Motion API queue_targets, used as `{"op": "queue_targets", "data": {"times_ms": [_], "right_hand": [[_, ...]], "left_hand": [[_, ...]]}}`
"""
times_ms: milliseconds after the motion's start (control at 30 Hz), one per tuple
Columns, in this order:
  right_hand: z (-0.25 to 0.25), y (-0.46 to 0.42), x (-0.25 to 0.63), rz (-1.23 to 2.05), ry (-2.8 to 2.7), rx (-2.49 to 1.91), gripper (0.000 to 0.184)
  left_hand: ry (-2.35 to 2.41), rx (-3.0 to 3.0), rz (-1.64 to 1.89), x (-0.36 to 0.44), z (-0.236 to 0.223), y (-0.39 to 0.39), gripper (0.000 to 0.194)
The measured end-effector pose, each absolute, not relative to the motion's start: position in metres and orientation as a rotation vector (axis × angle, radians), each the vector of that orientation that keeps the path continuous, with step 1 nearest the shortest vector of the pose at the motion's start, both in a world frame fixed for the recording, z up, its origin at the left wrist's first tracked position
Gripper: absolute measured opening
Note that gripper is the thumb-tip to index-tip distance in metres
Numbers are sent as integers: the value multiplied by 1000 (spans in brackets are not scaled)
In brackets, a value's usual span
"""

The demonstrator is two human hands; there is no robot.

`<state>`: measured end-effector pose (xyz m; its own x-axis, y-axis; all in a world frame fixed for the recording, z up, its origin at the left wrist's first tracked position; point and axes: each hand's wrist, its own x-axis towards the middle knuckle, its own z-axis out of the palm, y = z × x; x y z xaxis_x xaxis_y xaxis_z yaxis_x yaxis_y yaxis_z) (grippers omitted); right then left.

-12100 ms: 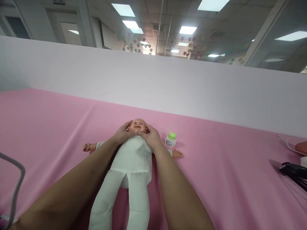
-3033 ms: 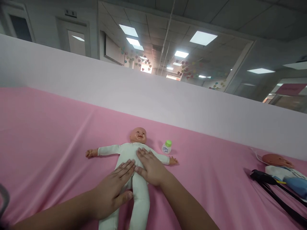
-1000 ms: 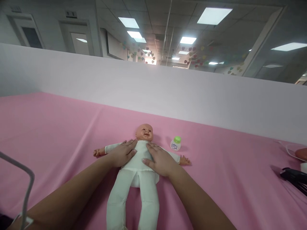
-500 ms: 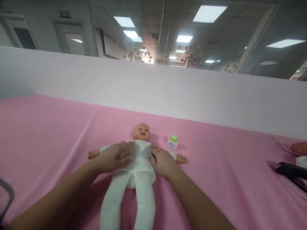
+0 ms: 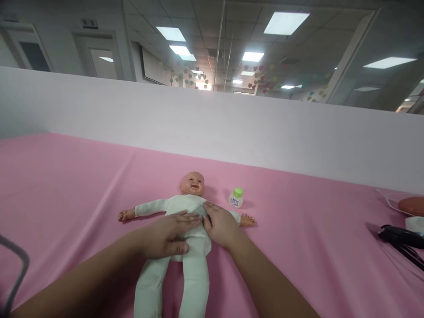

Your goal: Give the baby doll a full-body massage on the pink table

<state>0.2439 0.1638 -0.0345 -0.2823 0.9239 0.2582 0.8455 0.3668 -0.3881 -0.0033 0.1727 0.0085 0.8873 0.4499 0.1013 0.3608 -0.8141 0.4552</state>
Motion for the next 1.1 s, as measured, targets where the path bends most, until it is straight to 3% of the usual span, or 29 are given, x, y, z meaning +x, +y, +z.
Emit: {"op": "queue_targets", "data": {"times_ms": [500,733,967,1100], "right_hand": [[-15,156,247,301,-2280,-1603,58],[39,108,232,468,-2420,-1720,40],[48,74,204,877,-2630,-1260,68],[30,96,195,820,-2612,-1248,91]], "left_hand": [[1194,2511,353,-34,-21,225,81],[1226,2476,398,-34,-22,226,68],[1205,2513,419,-32,-22,224,65],[1197,2534,392,-32,-24,225,68]]}}
